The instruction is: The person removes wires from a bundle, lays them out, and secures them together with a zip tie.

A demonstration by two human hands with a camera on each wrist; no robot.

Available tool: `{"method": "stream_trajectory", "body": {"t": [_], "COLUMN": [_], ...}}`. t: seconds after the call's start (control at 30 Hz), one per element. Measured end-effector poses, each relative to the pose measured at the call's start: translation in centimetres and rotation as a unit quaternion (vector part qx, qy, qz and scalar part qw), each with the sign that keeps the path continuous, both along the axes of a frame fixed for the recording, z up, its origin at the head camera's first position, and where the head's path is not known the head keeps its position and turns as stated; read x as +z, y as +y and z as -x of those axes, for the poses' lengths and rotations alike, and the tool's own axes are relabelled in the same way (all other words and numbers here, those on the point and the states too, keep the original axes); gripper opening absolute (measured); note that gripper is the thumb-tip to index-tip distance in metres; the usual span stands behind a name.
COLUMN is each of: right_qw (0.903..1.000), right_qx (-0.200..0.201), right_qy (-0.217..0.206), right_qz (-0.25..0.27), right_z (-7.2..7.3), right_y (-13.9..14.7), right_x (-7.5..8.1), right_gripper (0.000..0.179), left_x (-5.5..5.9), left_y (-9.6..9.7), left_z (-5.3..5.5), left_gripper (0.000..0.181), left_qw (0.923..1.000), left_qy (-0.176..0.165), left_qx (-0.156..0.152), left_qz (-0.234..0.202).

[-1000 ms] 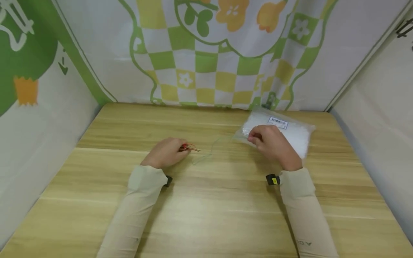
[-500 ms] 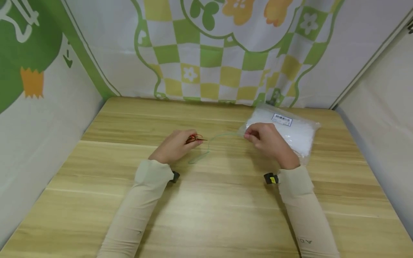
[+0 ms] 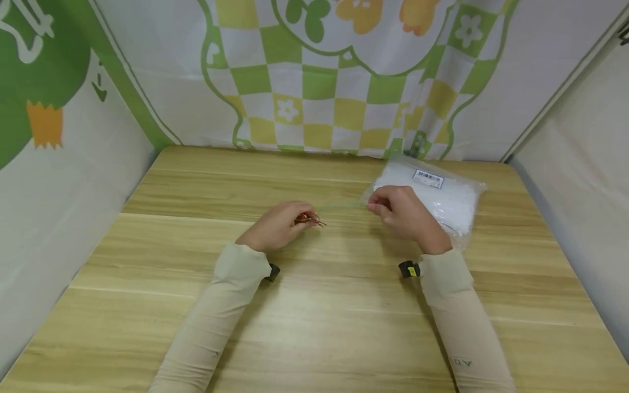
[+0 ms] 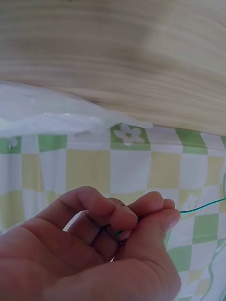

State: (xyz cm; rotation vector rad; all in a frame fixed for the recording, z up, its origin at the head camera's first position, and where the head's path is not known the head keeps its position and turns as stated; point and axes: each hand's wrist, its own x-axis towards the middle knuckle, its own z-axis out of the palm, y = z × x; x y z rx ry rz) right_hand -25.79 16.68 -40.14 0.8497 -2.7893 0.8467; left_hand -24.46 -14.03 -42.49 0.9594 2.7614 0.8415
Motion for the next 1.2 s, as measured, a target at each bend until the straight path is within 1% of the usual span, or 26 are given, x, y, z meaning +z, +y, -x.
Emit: {"method": "stream_trajectory", "body": {"t": [0.2, 0.33, 0.4, 0.5, 0.6, 0.7, 0.77, 0.87, 1.03, 1.13, 1.2], "right_qw": [0.9998, 0.9997, 0.9997, 0.9993, 0.9985, 0.9974, 0.9972, 0.9977, 0.9982, 0.9986, 0.9989], "right_qx": [-0.014, -0.02, -0.021, -0.03, -0.049, -0.066, -0.068, -0.062, -0.054, -0.044, -0.036], "right_qy": [-0.002, 0.001, 0.001, 0.002, -0.004, -0.015, -0.02, -0.019, -0.019, -0.017, -0.015], "right_qz": [-0.011, -0.013, -0.014, -0.022, -0.025, -0.024, -0.022, -0.022, -0.02, -0.022, -0.025], "right_z": [0.4, 0.7, 0.7, 0.8, 0.7, 0.8, 0.9, 1.1, 1.1, 1.2, 1.3], "right_y": [0.6, 0.7, 0.8, 1.1, 1.9, 2.8, 3.2, 3.6, 3.9, 3.9, 3.9], "right_x": [-0.6, -0.7, -0.7, -0.9, -1.0, -1.1, -1.3, -1.4, -1.6, -1.7, -1.7], "right_gripper": [0.009, 0.009, 0.009, 0.01, 0.012, 0.014, 0.014, 0.014, 0.013, 0.014, 0.015], "left_x": [0.1, 0.4, 0.6, 0.6, 0.6, 0.8, 0.9, 0.9, 0.9, 0.9, 1.0], "left_y": [-1.0, -1.7, -2.0, -2.8, -4.1, -5.4, -6.0, -6.7, -7.0, -7.1, -7.1], "left_z": [0.3, 0.3, 0.4, 0.6, 0.9, 1.0, 1.1, 1.1, 1.0, 0.9, 0.9], "left_gripper": [0.014, 0.014, 0.016, 0.017, 0.015, 0.016, 0.018, 0.016, 0.012, 0.014, 0.014], "left_qw": [0.9987, 0.9973, 0.9969, 0.9971, 0.9979, 0.9984, 0.9986, 0.9991, 0.997, 0.9935, 0.9912], "left_qy": [-0.042, -0.062, -0.067, -0.06, -0.049, -0.05, -0.049, -0.035, 0.001, 0.013, 0.014], "left_qx": [-0.018, -0.02, -0.021, -0.024, -0.017, -0.004, -0.002, 0.006, 0.051, 0.078, 0.094], "left_qz": [0.022, 0.034, 0.036, 0.041, 0.04, 0.025, 0.019, 0.021, 0.058, 0.081, 0.093]}}
